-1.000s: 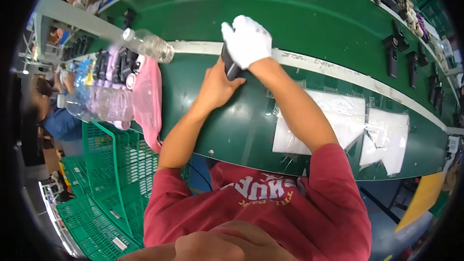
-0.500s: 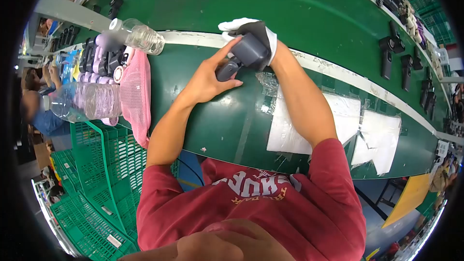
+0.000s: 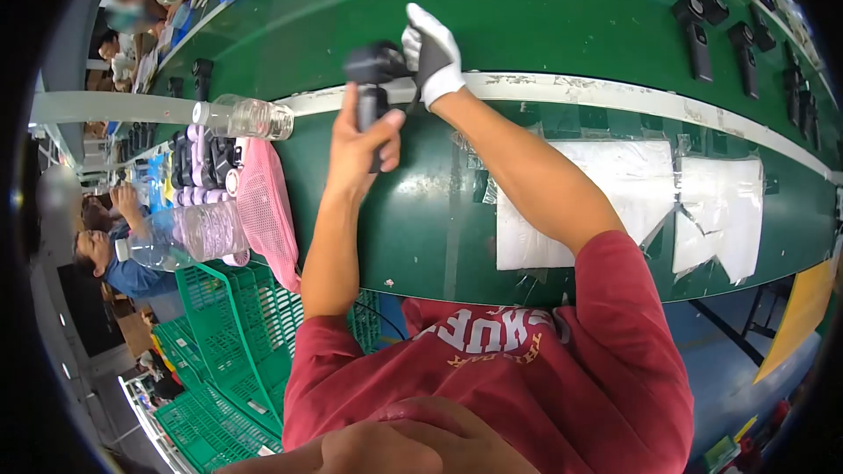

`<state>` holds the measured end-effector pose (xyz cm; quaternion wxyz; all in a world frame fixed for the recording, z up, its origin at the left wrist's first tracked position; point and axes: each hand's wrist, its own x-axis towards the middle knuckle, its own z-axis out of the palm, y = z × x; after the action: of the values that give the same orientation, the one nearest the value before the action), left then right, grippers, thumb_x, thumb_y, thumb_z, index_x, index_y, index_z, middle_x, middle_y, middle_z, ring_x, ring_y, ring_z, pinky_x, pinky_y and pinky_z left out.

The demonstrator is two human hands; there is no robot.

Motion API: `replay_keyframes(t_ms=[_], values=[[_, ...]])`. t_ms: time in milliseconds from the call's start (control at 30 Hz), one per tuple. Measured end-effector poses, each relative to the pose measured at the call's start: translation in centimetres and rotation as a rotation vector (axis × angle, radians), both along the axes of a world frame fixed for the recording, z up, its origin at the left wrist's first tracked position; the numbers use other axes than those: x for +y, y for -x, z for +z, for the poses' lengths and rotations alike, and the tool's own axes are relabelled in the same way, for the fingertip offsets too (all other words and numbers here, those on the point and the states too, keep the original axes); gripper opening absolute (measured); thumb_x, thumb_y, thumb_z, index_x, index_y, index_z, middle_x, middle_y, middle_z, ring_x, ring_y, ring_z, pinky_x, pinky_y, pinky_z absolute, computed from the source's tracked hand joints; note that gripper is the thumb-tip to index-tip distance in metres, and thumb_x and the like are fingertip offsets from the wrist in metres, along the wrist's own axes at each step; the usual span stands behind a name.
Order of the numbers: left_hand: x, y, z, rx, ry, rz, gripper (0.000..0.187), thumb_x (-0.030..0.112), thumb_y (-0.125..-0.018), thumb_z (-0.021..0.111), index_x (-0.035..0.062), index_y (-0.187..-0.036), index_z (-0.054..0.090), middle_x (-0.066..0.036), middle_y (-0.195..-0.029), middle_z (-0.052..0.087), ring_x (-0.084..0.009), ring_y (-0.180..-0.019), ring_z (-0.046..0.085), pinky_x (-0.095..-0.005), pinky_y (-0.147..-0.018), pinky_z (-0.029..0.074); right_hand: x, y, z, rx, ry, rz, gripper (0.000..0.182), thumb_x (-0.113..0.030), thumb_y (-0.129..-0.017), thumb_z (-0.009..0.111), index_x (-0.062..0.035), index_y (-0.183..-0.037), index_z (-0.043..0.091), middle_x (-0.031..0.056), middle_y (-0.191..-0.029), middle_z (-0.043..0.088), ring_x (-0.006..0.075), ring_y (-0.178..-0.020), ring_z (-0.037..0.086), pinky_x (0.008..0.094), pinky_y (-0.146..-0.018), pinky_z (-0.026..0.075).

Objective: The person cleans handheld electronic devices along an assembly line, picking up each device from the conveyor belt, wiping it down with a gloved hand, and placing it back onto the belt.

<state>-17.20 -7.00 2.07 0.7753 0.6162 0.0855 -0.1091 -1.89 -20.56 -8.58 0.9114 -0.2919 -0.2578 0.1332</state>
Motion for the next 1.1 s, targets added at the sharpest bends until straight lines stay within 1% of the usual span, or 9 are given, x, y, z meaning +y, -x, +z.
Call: replay_keyframes(t_ms=[133,233,467,633,733,833,900,1000,1100], values=[[-1.3,0.6,-0.5,0.030,-0.180,-0.130,0.096,-0.004,-0.086,0.072,0.0113,-0.162,0.014,-0.002,-0.070,0.055,-0.0096,-0.047,0.047,-0.0284,-0.040,0.039,1.0,2.9,3.1,-0.059,0.747,-0.865,0.012,-0.012,-0.094,0.060,-0.0029,-0.101,0.063,0.0094,-0.086,0.057,0.0221,-0.077,0.056,0.0318,-0.071,0.046],[-1.4,0.6,0.0,0.006,-0.138,-0.160,0.095,-0.005,-0.087,0.071,0.0113,-0.162,0.015,-0.002,-0.070,0.055,-0.0093,-0.047,0.047,-0.0278,-0.040,0.039,0.6,3.9,6.2,0.438,0.180,-0.474,0.019,-0.015,-0.100,0.060,-0.0042,-0.084,0.060,-0.0023,-0.077,0.047,0.0069,-0.071,0.042,0.0249,-0.067,0.037],[-0.8,1.3,0.2,0.063,-0.012,-0.239,0.088,-0.005,-0.087,0.071,0.0096,-0.159,0.022,-0.001,-0.072,0.050,-0.0092,-0.047,0.045,-0.0273,-0.039,0.035,-2.1,2.5,5.2,-0.386,1.238,-1.297,0.013,-0.017,-0.095,0.057,-0.0056,-0.095,0.064,0.0146,-0.087,0.065,0.0346,-0.078,0.065,0.0411,-0.069,0.052],[0.2,1.3,0.3,0.110,0.098,-0.275,0.085,-0.001,-0.085,0.074,0.0051,-0.155,0.026,-0.004,-0.075,0.053,-0.0109,-0.049,0.047,-0.0270,-0.040,0.036,-2.5,1.2,4.8,-0.297,1.265,-1.483,0.022,-0.020,-0.097,0.058,-0.0010,-0.089,0.066,0.0126,-0.076,0.061,0.0201,-0.067,0.054,0.0325,-0.069,0.047],[0.5,1.4,0.2,-0.048,0.096,-0.343,0.088,0.002,-0.081,0.078,0.0016,-0.154,0.028,-0.008,-0.084,0.060,-0.0137,-0.053,0.052,-0.0286,-0.045,0.043,-2.3,-1.4,2.1,0.096,0.817,-1.224,0.021,-0.020,-0.094,0.059,-0.0015,-0.090,0.068,0.0082,-0.073,0.062,0.0204,-0.072,0.058,0.0306,-0.070,0.049],[0.6,0.8,-0.5,-0.323,-0.182,-0.109,0.091,0.010,-0.078,0.084,-0.0001,-0.153,0.033,-0.013,-0.114,0.062,-0.0216,-0.106,0.060,-0.0361,-0.093,0.050,-3.1,1.2,7.2,0.971,-0.127,0.129,0.043,-0.028,-0.089,0.057,-0.0233,-0.051,0.037,-0.0028,-0.048,0.040,0.0158,-0.039,0.037,0.0312,-0.040,0.029],[0.7,0.2,-1.8,-0.494,-0.442,0.058,0.095,0.018,-0.080,0.085,-0.0011,-0.155,0.029,-0.015,-0.132,0.052,-0.0283,-0.130,0.049,-0.0391,-0.111,0.037,-1.5,1.2,2.5,0.555,-0.286,0.617,0.040,-0.039,-0.093,0.050,-0.0248,-0.056,0.042,-0.0057,-0.053,0.042,0.0143,-0.045,0.042,0.0320,-0.044,0.034],[-1.7,0.6,-2.6,-0.635,-0.766,0.133,0.098,0.039,-0.088,0.075,0.0042,-0.160,0.018,-0.022,-0.145,0.031,-0.0362,-0.137,0.036,-0.0466,-0.116,0.030,4.0,8.1,8.5,0.936,-0.203,0.025,0.028,-0.039,-0.097,0.045,-0.0190,-0.080,0.056,-0.0012,-0.071,0.057,0.0142,-0.061,0.056,0.0323,-0.055,0.048],[-2.3,1.2,-1.5,-0.676,-0.752,0.187,0.098,0.049,-0.091,0.068,0.0048,-0.160,0.015,-0.023,-0.145,0.030,-0.0361,-0.137,0.033,-0.0474,-0.116,0.027,7.0,6.0,-0.1,0.783,-0.488,0.433,0.026,-0.035,-0.100,0.044,-0.0145,-0.095,0.058,0.0020,-0.088,0.062,0.0148,-0.079,0.062,0.0323,-0.071,0.054]])
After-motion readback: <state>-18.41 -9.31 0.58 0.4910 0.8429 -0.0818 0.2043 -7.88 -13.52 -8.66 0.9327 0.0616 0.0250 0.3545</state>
